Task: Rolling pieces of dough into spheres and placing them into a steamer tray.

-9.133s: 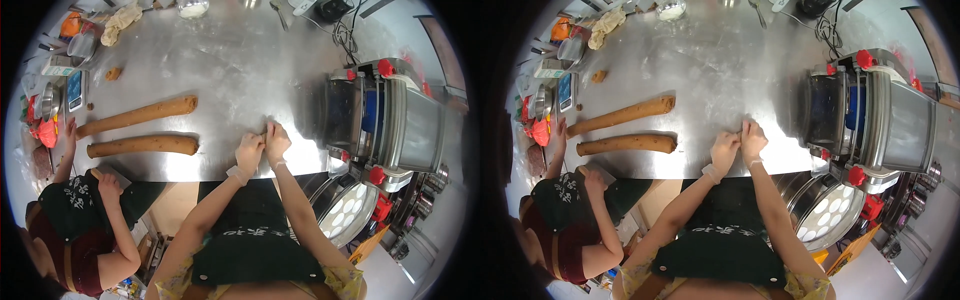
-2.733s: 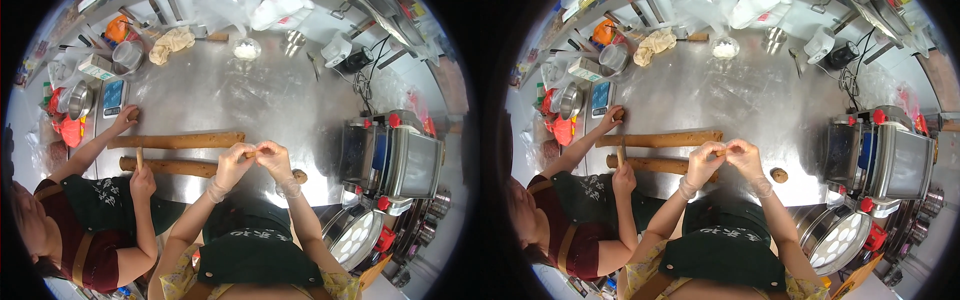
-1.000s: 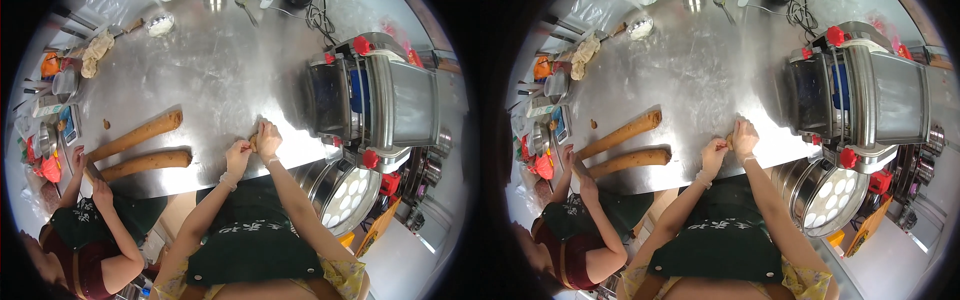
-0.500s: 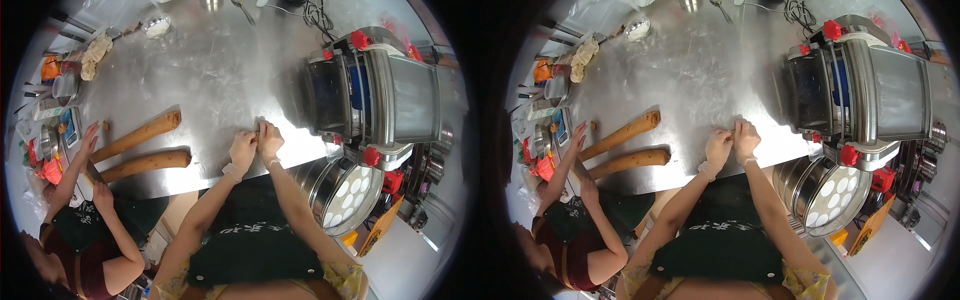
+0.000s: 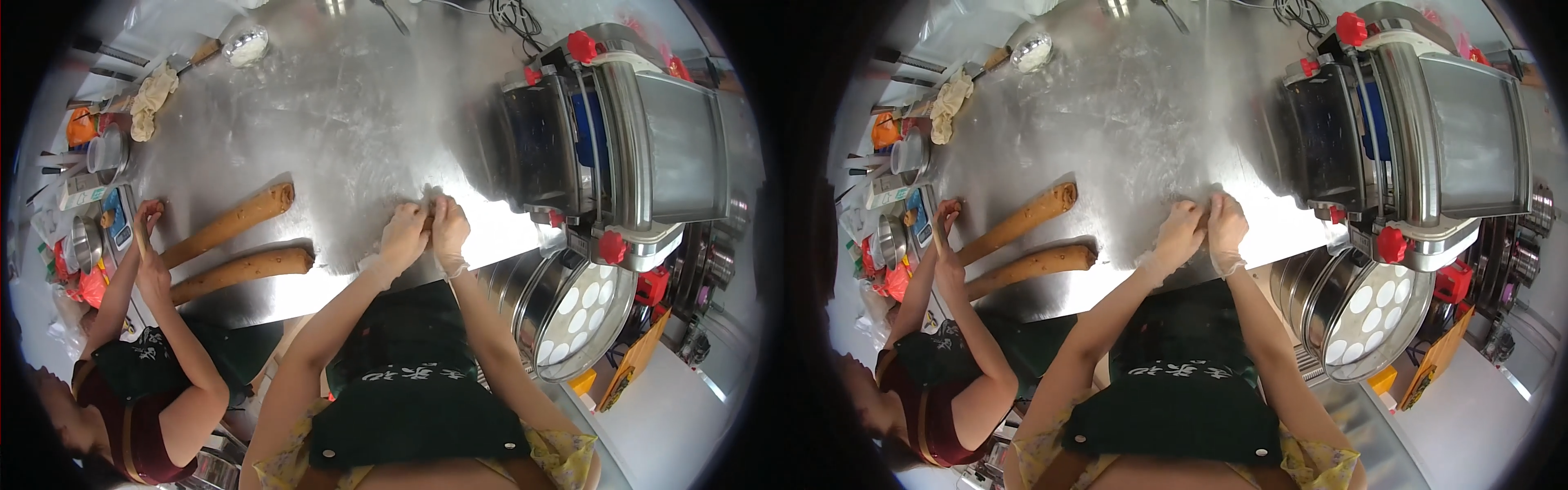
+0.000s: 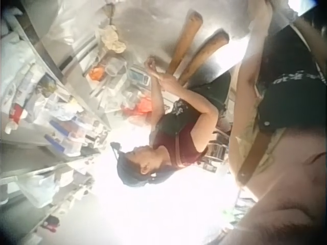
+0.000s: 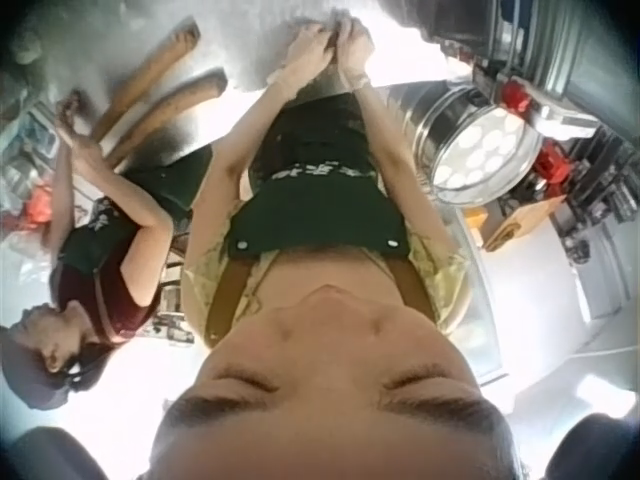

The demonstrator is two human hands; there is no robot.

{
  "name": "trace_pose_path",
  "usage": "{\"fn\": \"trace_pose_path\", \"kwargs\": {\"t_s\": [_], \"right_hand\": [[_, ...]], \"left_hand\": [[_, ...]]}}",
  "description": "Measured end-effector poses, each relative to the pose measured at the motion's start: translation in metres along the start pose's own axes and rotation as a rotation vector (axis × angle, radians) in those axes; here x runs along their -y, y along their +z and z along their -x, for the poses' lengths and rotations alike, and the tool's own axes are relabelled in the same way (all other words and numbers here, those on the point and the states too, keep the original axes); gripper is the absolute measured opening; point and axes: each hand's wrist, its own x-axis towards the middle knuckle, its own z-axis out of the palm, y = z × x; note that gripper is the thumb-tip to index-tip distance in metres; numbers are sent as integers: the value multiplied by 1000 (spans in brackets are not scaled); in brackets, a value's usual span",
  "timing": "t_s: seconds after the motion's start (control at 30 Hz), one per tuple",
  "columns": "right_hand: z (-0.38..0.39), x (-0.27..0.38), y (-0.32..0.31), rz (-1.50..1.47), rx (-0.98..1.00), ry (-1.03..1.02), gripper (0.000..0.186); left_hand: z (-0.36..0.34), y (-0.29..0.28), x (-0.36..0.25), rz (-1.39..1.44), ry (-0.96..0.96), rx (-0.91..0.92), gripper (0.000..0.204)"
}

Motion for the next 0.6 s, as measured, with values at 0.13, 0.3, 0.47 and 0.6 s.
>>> {"fn": "trace_pose_path", "kwargs": {"t_s": [0.13, 0.3, 0.47, 0.6], "right_hand": [[1, 7, -6, 52, 57, 230, 10], [15, 6, 4, 141, -229, -80, 6], [22, 1, 3, 176, -168, 178, 12], [22, 16, -16, -263, -45, 730, 25]], "left_hand": [[14, 2, 10, -180, 186, 280, 24], [44, 5, 24, -243, 582, 65, 24], [24, -3, 19, -29, 159, 388, 34], [-21, -24, -7, -37, 288, 244, 29]]}}
